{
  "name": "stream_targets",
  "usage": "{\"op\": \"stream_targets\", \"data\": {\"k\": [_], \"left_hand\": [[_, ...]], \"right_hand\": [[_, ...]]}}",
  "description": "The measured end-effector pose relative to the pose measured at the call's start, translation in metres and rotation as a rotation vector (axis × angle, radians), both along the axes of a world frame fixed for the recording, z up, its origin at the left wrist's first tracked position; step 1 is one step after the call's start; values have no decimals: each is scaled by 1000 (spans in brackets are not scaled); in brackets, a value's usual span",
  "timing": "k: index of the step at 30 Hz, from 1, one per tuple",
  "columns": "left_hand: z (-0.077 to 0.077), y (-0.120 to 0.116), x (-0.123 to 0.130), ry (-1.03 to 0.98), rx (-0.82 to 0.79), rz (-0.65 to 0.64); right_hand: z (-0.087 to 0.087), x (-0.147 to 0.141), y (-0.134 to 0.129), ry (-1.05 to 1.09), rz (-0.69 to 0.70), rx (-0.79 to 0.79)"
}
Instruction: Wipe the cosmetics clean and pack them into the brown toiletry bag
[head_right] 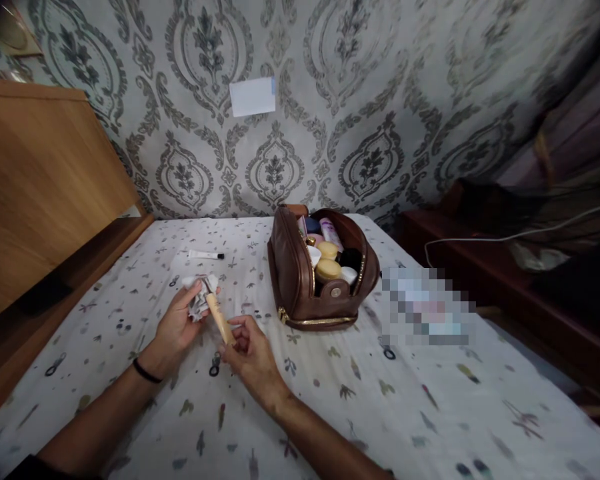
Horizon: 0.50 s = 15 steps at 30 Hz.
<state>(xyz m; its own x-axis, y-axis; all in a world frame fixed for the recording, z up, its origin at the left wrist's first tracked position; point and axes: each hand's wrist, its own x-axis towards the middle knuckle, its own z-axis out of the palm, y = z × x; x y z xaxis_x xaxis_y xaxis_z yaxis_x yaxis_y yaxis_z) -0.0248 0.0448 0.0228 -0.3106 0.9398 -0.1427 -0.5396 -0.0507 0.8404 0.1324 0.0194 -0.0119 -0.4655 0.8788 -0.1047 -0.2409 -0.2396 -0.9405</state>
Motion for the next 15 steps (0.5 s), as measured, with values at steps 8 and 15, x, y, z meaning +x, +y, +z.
{"op": "stream_targets", "data": {"k": [8,15], "left_hand": [[0,0,3,-120,-68,-28],[-2,-11,21,-32,-98,-248]], "right_hand": [[6,3,-2,-24,-13,141],[10,4,0,-2,-31,189]]}}
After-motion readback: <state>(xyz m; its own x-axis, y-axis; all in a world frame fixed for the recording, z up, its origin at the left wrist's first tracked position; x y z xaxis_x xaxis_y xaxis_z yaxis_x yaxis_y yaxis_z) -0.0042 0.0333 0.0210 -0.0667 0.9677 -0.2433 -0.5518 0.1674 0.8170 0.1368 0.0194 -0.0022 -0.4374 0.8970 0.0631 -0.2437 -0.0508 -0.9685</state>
